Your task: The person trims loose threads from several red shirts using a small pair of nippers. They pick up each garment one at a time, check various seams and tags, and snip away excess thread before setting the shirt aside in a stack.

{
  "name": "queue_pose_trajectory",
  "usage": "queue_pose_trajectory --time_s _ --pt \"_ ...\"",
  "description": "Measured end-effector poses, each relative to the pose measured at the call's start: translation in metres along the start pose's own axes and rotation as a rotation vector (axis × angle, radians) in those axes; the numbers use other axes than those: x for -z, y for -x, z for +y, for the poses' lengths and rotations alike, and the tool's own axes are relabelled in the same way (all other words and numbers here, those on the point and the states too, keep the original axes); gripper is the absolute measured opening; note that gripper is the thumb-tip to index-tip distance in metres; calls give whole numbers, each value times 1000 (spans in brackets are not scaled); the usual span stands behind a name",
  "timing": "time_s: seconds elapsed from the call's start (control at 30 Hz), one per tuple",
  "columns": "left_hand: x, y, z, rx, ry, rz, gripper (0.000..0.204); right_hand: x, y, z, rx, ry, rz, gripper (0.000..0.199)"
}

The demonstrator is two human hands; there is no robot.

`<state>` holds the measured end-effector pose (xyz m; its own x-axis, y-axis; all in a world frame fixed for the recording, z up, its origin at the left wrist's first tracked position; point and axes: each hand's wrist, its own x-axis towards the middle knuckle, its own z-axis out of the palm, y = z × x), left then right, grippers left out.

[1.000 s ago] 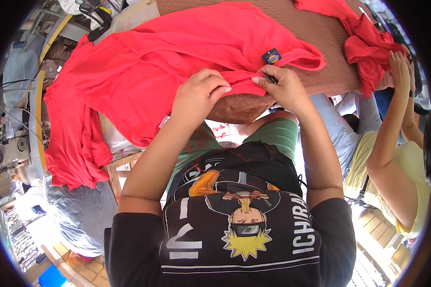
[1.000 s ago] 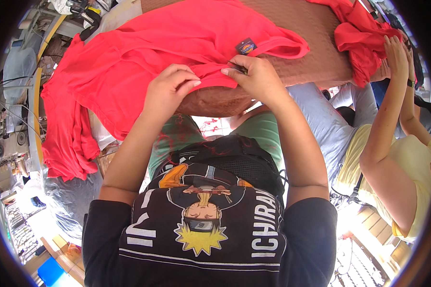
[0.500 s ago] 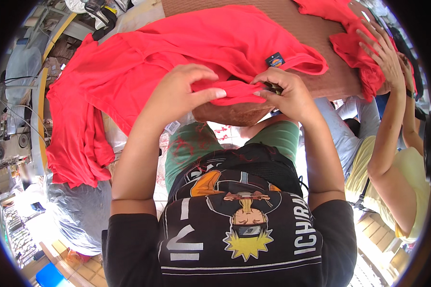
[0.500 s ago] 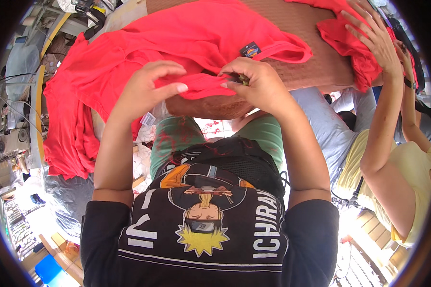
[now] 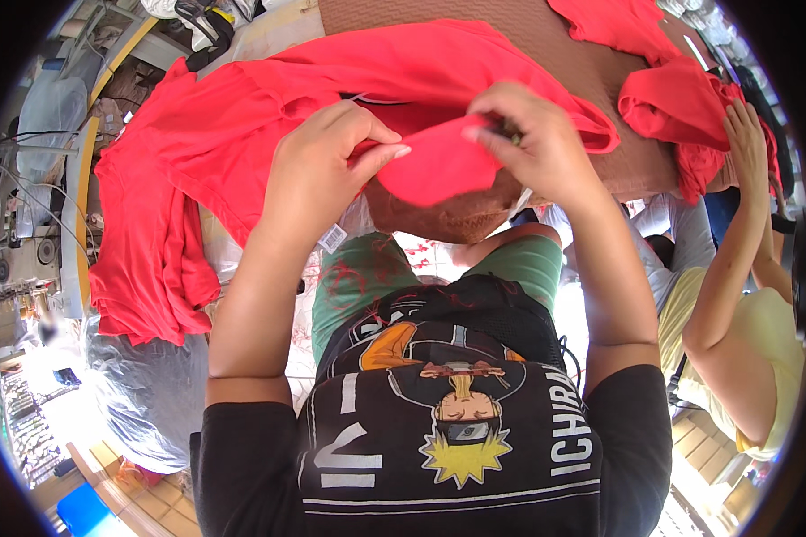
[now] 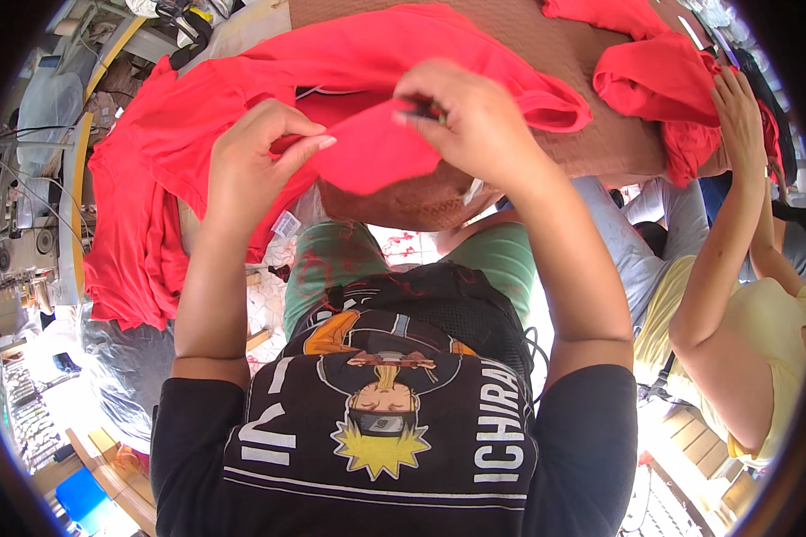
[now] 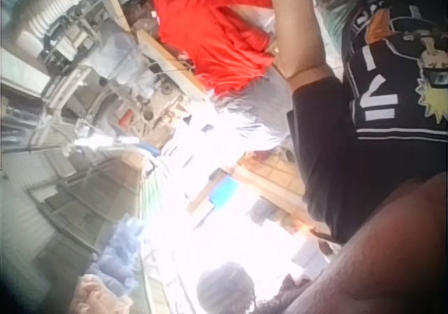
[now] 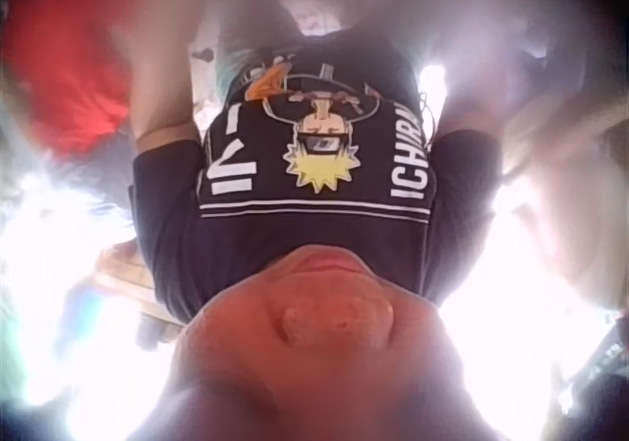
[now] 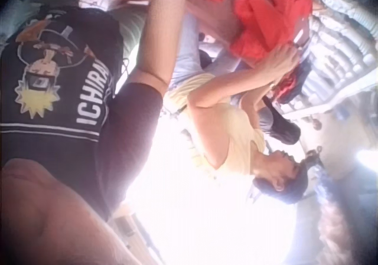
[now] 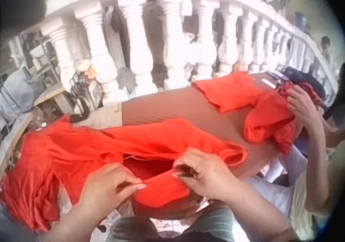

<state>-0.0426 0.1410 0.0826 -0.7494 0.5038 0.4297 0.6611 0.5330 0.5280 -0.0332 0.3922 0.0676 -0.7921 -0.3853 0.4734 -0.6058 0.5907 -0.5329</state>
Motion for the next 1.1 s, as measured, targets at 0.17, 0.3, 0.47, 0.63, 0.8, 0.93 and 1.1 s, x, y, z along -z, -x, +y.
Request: queue_pose_trajectory --time_s 0.17,0.3,0.47,0.63,0.8,0.93,1.1 --pt "-43 23 16 -173 -46 77 13 -20 35 3 -11 402 405 34" --pt "-68 53 3 99 169 -135 14 -31 81 15 -164 385 184 33" --pt "-48 50 -2 311 392 -298 12 -25 100 8 -207 266 5 33" --pt "-24 40 -1 -38 27 -485 14 -20 100 6 -209 183 -34 28" --pt "-48 13 15 234 289 -196 24 -25 100 7 -209 147 -6 22" --pt "-91 9 2 46 32 -96 27 -27 100 8 -190 158 23 19" --pt "-105 13 1 326 202 -143 20 -27 102 7 -321 34 45 14"
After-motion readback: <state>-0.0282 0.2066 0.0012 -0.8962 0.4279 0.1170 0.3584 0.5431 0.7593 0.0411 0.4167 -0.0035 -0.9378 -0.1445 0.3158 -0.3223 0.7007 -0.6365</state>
